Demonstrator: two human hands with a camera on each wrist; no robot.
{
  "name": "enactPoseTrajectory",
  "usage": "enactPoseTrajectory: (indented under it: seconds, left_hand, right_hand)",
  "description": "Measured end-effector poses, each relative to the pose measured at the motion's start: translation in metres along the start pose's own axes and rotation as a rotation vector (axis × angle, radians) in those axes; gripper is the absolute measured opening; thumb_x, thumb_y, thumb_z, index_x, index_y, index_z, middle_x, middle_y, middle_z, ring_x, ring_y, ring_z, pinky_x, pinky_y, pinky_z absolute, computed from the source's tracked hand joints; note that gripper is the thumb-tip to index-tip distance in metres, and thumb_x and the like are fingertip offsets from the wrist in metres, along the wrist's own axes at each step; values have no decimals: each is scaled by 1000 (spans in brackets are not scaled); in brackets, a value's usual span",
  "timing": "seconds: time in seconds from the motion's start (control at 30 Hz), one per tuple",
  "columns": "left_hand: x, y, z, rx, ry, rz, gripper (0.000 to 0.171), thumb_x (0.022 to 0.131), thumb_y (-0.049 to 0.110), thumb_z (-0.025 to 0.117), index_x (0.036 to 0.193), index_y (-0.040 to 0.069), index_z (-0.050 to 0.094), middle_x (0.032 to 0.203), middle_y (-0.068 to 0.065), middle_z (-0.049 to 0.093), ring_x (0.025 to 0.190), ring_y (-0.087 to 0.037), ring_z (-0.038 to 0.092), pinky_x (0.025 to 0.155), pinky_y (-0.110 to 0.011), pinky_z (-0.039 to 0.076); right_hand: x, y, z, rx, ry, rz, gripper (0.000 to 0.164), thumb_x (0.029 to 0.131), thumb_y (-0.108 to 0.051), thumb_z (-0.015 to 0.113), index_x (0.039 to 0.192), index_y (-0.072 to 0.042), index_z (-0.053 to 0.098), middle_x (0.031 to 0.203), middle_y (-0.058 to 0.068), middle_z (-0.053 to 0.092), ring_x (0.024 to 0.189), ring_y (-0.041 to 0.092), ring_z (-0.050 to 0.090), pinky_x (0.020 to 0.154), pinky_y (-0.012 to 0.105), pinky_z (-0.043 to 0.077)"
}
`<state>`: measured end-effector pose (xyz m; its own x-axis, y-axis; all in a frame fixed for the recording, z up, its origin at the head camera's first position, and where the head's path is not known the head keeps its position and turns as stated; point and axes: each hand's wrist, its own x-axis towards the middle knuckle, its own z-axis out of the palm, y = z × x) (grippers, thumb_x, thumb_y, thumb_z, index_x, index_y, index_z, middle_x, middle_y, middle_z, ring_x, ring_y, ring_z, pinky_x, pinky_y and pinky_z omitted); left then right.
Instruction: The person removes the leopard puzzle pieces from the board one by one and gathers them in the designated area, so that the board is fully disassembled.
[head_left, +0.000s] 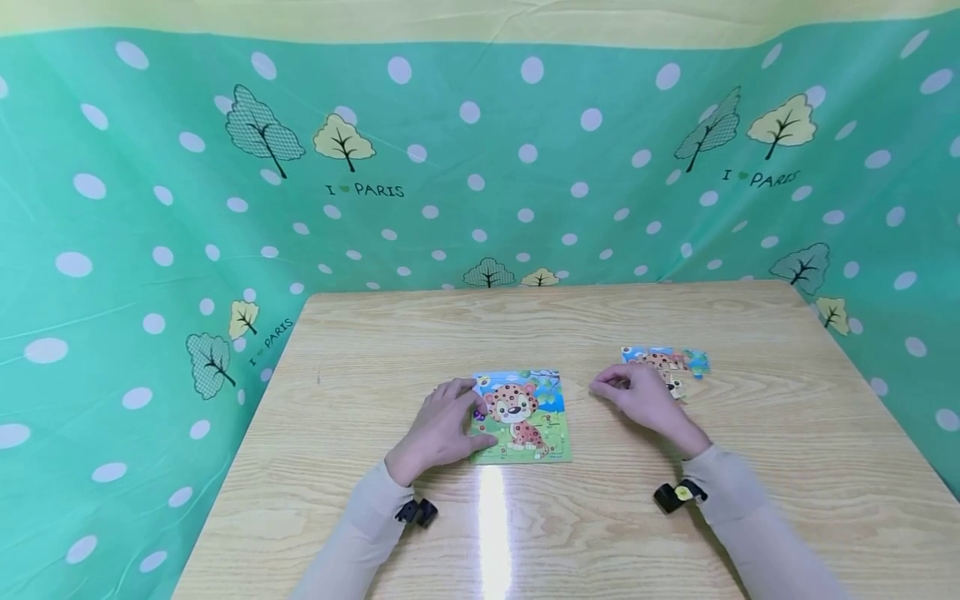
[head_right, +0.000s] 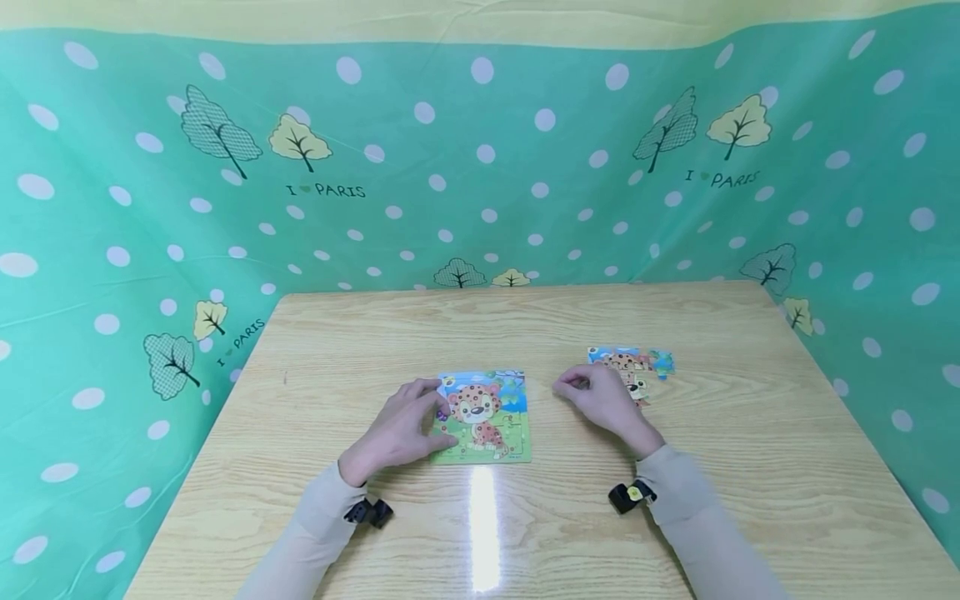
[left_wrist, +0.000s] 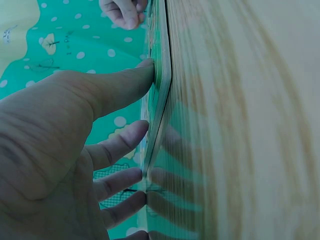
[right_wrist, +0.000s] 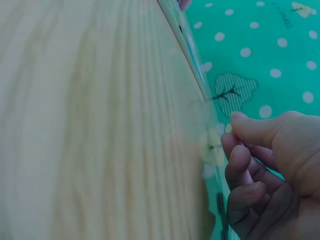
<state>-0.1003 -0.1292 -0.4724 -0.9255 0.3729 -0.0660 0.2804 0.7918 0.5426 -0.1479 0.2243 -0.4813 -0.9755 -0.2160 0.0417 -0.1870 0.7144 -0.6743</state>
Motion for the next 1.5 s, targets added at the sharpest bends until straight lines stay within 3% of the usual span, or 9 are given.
enactPoseTrajectory:
  seconds: [0.53, 0.8, 1.03, 1.27, 1.5]
  left_hand:
    - [0, -2, 1, 7, 6, 12, 36, 86, 45, 87, 106, 21, 68, 163, -16, 47, 152, -44, 40, 126, -66, 31]
    - [-1, -2, 0, 12, 6, 14, 35, 87, 45, 86, 104, 22, 67, 163, -16, 47, 152, -44, 40, 125, -66, 32]
    - [-1, -1, 1, 8, 3, 8, 34, 87, 45, 87, 103, 23, 66, 163, -16, 47, 152, -44, 40, 125, -67, 31]
    - [0, -1, 2, 15, 0, 7, 35, 87, 45, 87, 104, 22, 67, 163, -16, 47, 152, -44, 40, 125, -67, 31]
    - [1, -1, 2, 12, 3, 2, 35, 86, 45, 87, 103, 23, 66, 163, -16, 47, 152, -44, 40, 125, -67, 31]
  right_hand:
    - [5, -17, 22, 57, -95, -18, 16, 99, -29, 78, 103, -14, 82, 92, -2, 77, 80, 11, 63, 75, 27, 51]
    - [3, -30, 27, 106, -270, -92, 29, 94, -32, 83, 116, -13, 79, 87, -5, 71, 76, 11, 61, 69, 24, 51]
    - [4, -38, 29, 81, -362, -111, 42, 90, -34, 87, 123, -12, 75, 78, -6, 65, 67, 11, 55, 66, 25, 47]
    - [4, -41, 27, 74, -384, -102, 46, 90, -31, 87, 128, -10, 71, 75, -4, 63, 64, 12, 53, 63, 25, 45]
    - [6, -42, 28, 84, -394, -87, 41, 90, -31, 87, 123, -11, 72, 73, -3, 60, 62, 12, 52, 61, 25, 43]
